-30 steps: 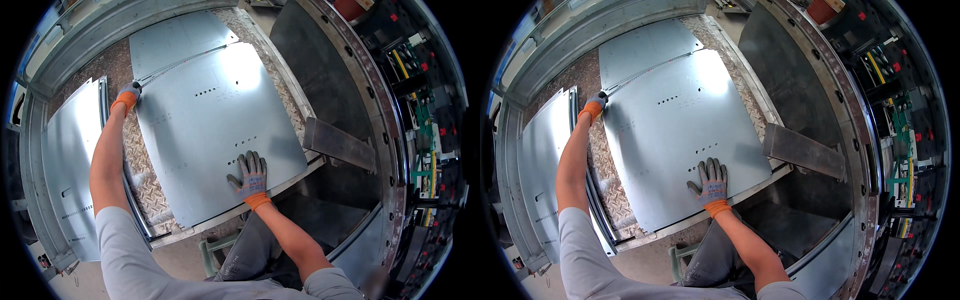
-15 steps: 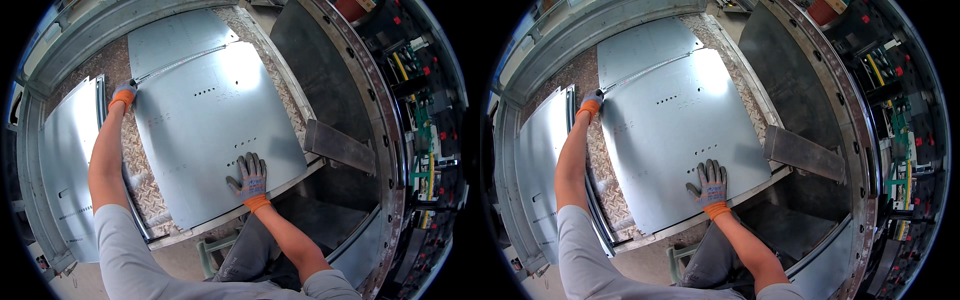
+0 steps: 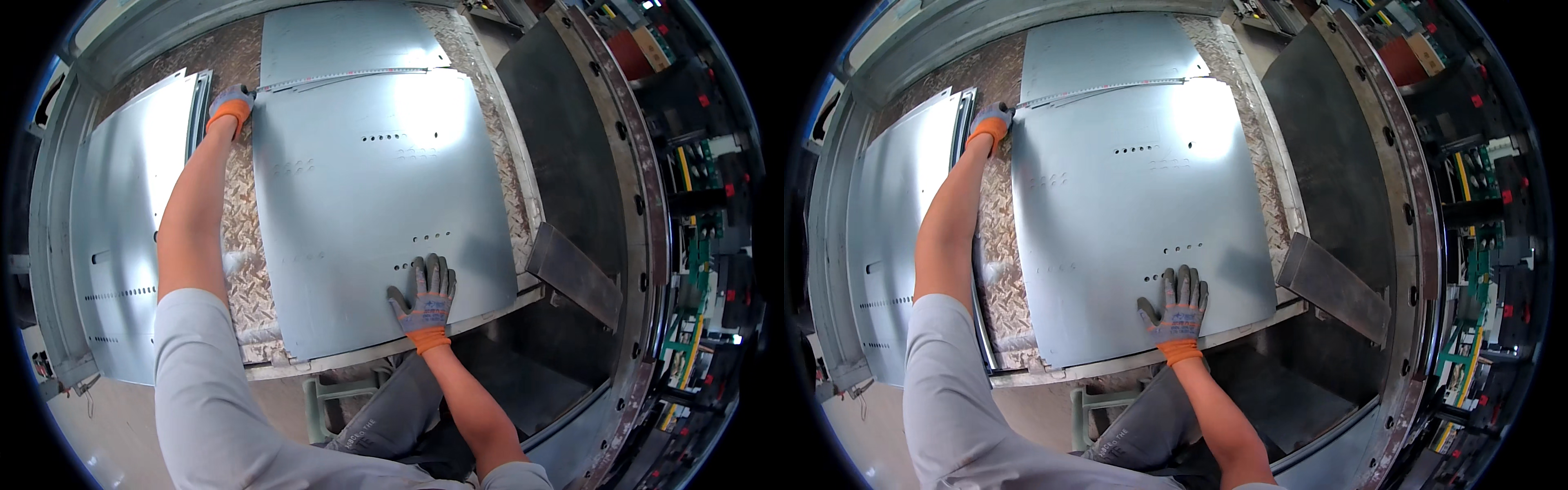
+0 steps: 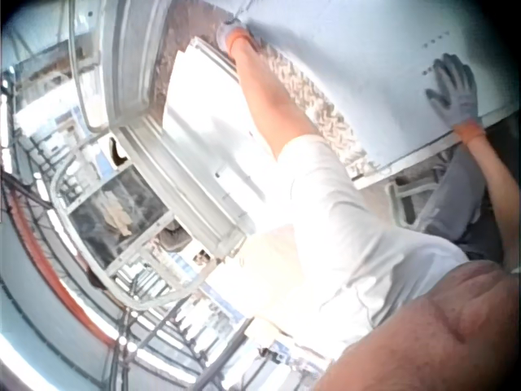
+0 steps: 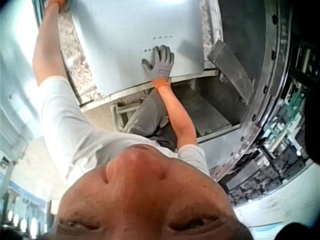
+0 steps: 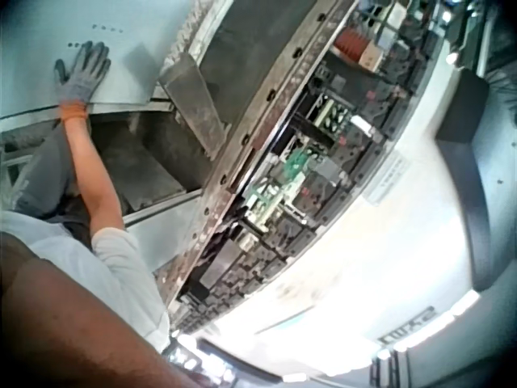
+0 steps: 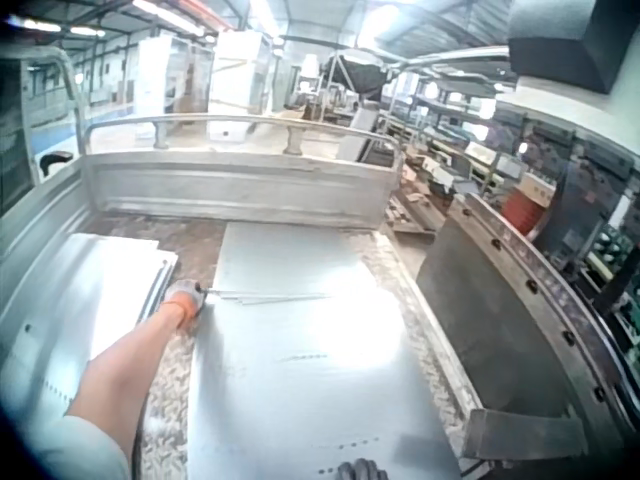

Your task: The person measures a metal sheet with a tape measure, then repeatedly picks up perforated metal sheets from a nearby stack and places them onto a larger stack on the machine bed. The person adjusts the sheets to align them and continues stacking until the end of the clip.

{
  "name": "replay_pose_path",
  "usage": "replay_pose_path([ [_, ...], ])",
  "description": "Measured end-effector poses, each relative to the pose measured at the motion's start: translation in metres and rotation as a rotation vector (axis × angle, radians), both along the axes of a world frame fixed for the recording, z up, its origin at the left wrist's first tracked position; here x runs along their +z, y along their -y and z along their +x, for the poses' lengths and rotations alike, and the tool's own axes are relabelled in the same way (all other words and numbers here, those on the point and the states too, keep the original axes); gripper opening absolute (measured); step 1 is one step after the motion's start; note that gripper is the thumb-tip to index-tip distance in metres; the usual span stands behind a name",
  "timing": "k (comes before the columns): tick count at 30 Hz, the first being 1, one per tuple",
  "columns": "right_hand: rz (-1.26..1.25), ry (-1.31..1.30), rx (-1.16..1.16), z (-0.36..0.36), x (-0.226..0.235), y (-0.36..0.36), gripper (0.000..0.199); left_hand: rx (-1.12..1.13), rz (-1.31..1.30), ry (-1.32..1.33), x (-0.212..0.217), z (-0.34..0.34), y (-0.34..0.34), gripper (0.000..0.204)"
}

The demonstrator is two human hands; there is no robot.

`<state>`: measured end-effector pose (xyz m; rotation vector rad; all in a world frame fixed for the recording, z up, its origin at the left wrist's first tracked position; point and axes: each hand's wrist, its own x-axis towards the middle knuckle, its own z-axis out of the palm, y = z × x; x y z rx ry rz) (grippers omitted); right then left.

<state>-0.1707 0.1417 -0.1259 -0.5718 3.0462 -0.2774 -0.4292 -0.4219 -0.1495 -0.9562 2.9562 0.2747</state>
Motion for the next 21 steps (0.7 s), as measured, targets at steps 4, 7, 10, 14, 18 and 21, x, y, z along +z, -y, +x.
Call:
replay_pose_path([
  [4, 0.013, -0.002, -0.001, -0.001, -0.004, 0.001, 0.090, 0.007, 0.040, -0.022, -0.010, 0.000, 0.004, 0.042],
  [7, 0.039, 0.004, 0.001, -0.002, -0.009, -0.001, 0.091, 0.031, 0.052, -0.050, -0.006, 0.004, -0.002, 0.043],
  [10, 0.045, 0.001, 0.001, -0.003, -0.008, 0.000, 0.090, 0.057, 0.069, -0.017, -0.006, -0.002, -0.001, 0.045],
  [14, 0.011, -0.013, 0.020, -0.004, 0.000, 0.002, 0.088, 0.085, 0.092, 0.056, -0.016, -0.010, 0.016, 0.047],
  [18, 0.002, -0.003, 0.049, -0.007, 0.000, 0.004, 0.087, 0.085, 0.152, 0.093, -0.025, -0.004, 0.039, 0.046],
  [21, 0.039, -0.012, -0.005, -0.002, -0.006, -0.002, 0.092, 0.093, 0.161, 0.086, -0.002, -0.019, -0.004, 0.048],
])
